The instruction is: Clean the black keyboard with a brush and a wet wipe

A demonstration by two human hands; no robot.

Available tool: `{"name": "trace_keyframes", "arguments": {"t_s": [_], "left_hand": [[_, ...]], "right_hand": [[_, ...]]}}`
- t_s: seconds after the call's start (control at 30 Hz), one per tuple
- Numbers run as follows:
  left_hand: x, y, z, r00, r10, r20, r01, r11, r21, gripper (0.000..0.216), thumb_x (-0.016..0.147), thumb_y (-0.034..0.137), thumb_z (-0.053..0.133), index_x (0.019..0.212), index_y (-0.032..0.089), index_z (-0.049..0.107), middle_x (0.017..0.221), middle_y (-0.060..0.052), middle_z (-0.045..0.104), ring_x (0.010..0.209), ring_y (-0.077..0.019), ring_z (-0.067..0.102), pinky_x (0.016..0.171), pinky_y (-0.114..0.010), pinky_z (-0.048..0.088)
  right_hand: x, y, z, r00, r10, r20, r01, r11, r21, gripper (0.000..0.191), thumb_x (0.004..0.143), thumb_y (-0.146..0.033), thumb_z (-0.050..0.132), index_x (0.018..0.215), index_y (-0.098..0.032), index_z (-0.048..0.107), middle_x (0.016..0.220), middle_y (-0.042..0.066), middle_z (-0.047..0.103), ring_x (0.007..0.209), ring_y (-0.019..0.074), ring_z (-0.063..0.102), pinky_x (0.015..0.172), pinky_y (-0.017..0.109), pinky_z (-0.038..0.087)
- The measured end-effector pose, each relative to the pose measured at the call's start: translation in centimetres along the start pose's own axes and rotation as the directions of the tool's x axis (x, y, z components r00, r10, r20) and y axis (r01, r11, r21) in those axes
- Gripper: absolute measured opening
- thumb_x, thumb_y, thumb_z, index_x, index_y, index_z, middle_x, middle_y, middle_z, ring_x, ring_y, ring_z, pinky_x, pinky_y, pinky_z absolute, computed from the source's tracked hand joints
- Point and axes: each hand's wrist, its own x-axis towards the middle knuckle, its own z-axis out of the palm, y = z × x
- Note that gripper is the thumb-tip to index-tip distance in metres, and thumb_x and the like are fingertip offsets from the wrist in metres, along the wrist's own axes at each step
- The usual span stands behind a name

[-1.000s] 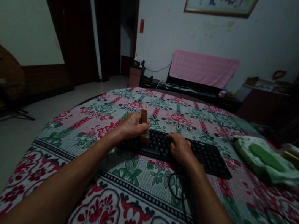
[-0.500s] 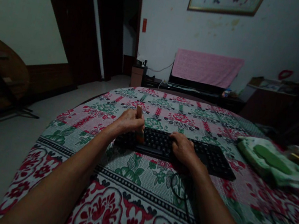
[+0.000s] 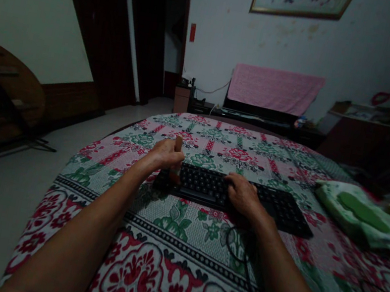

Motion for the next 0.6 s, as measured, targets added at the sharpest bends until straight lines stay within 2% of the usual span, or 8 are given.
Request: {"name": "trace_keyframes", "arguments": {"t_s": [0.17, 0.27, 0.37, 0.43, 0.6], "left_hand": [[0.0, -0.7, -1.4, 0.993, -0.05, -0.103, 0.068, 0.981, 0.179, 0.02, 0.063, 0.024, 0.05, 0.063, 0.015, 0.068, 0.068, -0.011, 0.069, 0.071, -0.0234, 0.065, 0.06, -0.028, 0.046], [0.1, -0.8, -1.8, 0.994, -0.078, -0.082, 0.088, 0.988, 0.125, 0.02, 0.062, 0.023, 0.05, 0.063, 0.015, 0.067, 0.071, -0.009, 0.07, 0.071, -0.0208, 0.065, 0.06, -0.026, 0.046], [0.2, -1.1, -1.6, 0.997, -0.041, -0.065, 0.046, 0.996, 0.074, 0.02, 0.062, 0.023, 0.049, 0.065, 0.015, 0.067, 0.074, -0.008, 0.071, 0.072, -0.0189, 0.065, 0.059, -0.024, 0.046], [0.3, -1.3, -1.5, 0.996, -0.034, -0.084, 0.042, 0.995, 0.096, 0.021, 0.063, 0.023, 0.049, 0.067, 0.015, 0.067, 0.073, -0.009, 0.07, 0.071, -0.0199, 0.065, 0.059, -0.025, 0.046], [0.2, -1.6, -2.0, 0.983, -0.11, -0.15, 0.137, 0.974, 0.181, 0.019, 0.064, 0.025, 0.051, 0.068, 0.016, 0.068, 0.069, -0.01, 0.069, 0.073, -0.0246, 0.065, 0.064, -0.03, 0.047]], "right_hand": [[0.0, 0.1, 0.1, 1.0, -0.006, -0.005, 0.006, 1.0, -0.001, 0.033, 0.083, -0.015, 0.042, 0.11, -0.019, 0.06, 0.132, 0.01, 0.054, 0.122, 0.0234, 0.047, 0.102, 0.046, 0.034], [0.0, 0.0, 0.1, 1.0, -0.003, -0.01, 0.003, 1.0, -0.004, 0.032, 0.083, -0.015, 0.042, 0.109, -0.02, 0.06, 0.13, 0.01, 0.055, 0.121, 0.0232, 0.048, 0.102, 0.045, 0.034], [-0.1, 0.0, 0.1, 1.0, -0.005, -0.023, 0.005, 1.0, -0.001, 0.033, 0.083, -0.015, 0.042, 0.11, -0.021, 0.06, 0.13, 0.009, 0.055, 0.121, 0.0227, 0.047, 0.102, 0.045, 0.034], [-0.1, -0.1, 0.1, 1.0, -0.006, -0.025, 0.006, 1.0, 0.001, 0.033, 0.083, -0.015, 0.042, 0.11, -0.021, 0.06, 0.131, 0.01, 0.054, 0.122, 0.0227, 0.047, 0.102, 0.045, 0.034], [-0.1, -0.1, 0.1, 1.0, -0.009, -0.017, 0.009, 1.0, 0.003, 0.033, 0.083, -0.014, 0.043, 0.11, -0.021, 0.06, 0.131, 0.009, 0.055, 0.121, 0.023, 0.047, 0.101, 0.044, 0.035]]}}
